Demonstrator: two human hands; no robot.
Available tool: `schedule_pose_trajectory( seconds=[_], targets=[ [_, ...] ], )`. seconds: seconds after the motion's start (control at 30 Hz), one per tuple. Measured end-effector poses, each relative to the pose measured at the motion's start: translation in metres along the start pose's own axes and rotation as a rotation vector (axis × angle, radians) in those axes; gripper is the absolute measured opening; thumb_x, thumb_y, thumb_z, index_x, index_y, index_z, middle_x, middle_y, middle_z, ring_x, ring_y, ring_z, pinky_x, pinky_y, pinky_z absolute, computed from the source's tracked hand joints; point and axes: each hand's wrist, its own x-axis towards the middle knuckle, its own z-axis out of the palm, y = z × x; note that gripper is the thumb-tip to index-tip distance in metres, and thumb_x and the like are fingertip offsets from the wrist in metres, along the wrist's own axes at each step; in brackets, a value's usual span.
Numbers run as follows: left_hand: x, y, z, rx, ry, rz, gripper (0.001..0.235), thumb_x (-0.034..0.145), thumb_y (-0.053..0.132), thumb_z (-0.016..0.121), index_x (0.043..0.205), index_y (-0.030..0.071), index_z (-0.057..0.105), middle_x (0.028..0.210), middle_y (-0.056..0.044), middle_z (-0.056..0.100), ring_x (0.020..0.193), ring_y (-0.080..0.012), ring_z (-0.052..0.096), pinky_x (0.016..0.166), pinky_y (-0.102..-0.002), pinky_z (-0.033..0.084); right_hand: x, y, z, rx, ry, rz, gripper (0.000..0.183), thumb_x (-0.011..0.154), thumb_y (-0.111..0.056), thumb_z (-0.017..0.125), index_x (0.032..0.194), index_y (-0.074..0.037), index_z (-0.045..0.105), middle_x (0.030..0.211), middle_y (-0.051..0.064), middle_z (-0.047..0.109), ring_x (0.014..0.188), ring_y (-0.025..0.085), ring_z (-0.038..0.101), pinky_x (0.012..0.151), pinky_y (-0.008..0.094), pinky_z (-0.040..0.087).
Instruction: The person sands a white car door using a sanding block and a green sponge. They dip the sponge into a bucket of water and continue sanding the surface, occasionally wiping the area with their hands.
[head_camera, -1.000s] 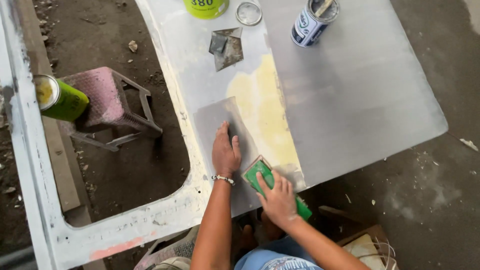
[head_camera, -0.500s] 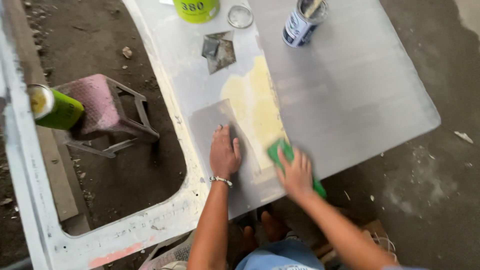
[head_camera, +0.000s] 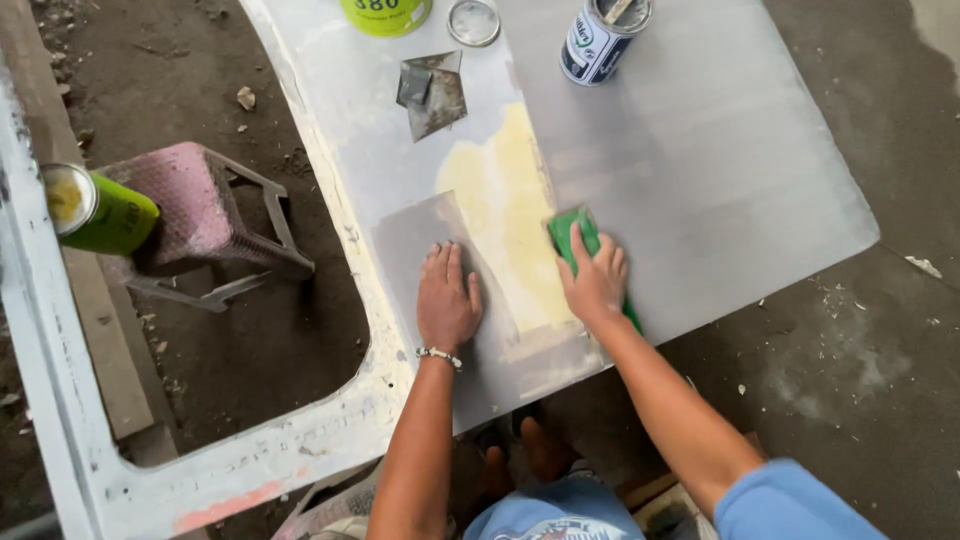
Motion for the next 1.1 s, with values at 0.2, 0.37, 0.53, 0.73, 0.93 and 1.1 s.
schedule_pose_trajectory(
  seconds=[0.2, 0.37, 0.53, 0.73, 0.93, 1.1],
  targets=[
    [-0.003, -0.006, 0.004, -0.008, -0.003, -0.021, 0.054, 0.096, 0.021, 0.058, 0.143, -0.005, 0.051, 0.146, -0.024, 0.054, 0.141, -0.0414, 0.045, 0.121, -0.050, 0.031, -0.162, -0.020, -0.005, -0.122, -0.039, -0.205, 0.073, 0.085, -0.045, 0.066, 0.152, -0.031, 0.039, 0.141, 0.024, 0.045, 0.124, 0.043, 0.047, 0.105, 0.056, 0.039],
    [0.004, 0.002, -0.003, 0.005, 0.038, 0.000, 0.052, 0.095, 0.019, 0.058, 0.141, -0.006, 0.052, 0.146, -0.024, 0.054, 0.141, -0.0414, 0.046, 0.122, -0.050, 0.032, 0.006, -0.018, 0.013, -0.165, -0.057, -0.166, 0.069, 0.091, -0.046, 0.066, 0.153, -0.026, 0.042, 0.139, 0.025, 0.046, 0.121, 0.043, 0.047, 0.102, 0.055, 0.040],
    [-0.003, 0.006, -0.006, -0.043, -0.004, -0.011, 0.050, 0.095, 0.020, 0.058, 0.139, -0.004, 0.055, 0.145, -0.023, 0.055, 0.141, -0.0409, 0.046, 0.121, -0.050, 0.032, 0.031, -0.034, 0.015, -0.113, 0.118, -0.090, 0.062, 0.097, -0.041, 0.067, 0.153, -0.021, 0.050, 0.139, 0.024, 0.049, 0.117, 0.042, 0.048, 0.102, 0.055, 0.041],
    [0.008, 0.001, -0.004, 0.062, 0.036, 0.049, 0.049, 0.096, 0.021, 0.056, 0.139, -0.004, 0.056, 0.148, -0.024, 0.053, 0.142, -0.0409, 0.044, 0.121, -0.051, 0.030, -0.037, -0.043, 0.011, -0.176, -0.066, -0.218, 0.074, 0.084, -0.044, 0.068, 0.152, -0.029, 0.044, 0.140, 0.027, 0.044, 0.124, 0.044, 0.046, 0.103, 0.057, 0.039],
    [0.007, 0.006, -0.011, 0.048, -0.026, 0.020, 0.046, 0.097, 0.021, 0.056, 0.138, 0.000, 0.057, 0.149, -0.020, 0.054, 0.143, -0.0370, 0.044, 0.122, -0.050, 0.029, 0.090, -0.054, 0.026, -0.082, 0.070, -0.173, 0.066, 0.095, -0.043, 0.065, 0.155, -0.023, 0.046, 0.141, 0.024, 0.046, 0.124, 0.043, 0.048, 0.102, 0.055, 0.040],
    [0.003, 0.000, -0.002, -0.023, -0.021, -0.034, 0.055, 0.096, 0.015, 0.053, 0.148, -0.004, 0.047, 0.149, -0.023, 0.052, 0.144, -0.0362, 0.043, 0.122, -0.049, 0.028, -0.034, -0.070, 0.028, -0.215, 0.005, -0.252, 0.073, 0.085, -0.048, 0.066, 0.151, -0.031, 0.042, 0.140, 0.025, 0.047, 0.122, 0.044, 0.048, 0.104, 0.056, 0.040]
  ],
)
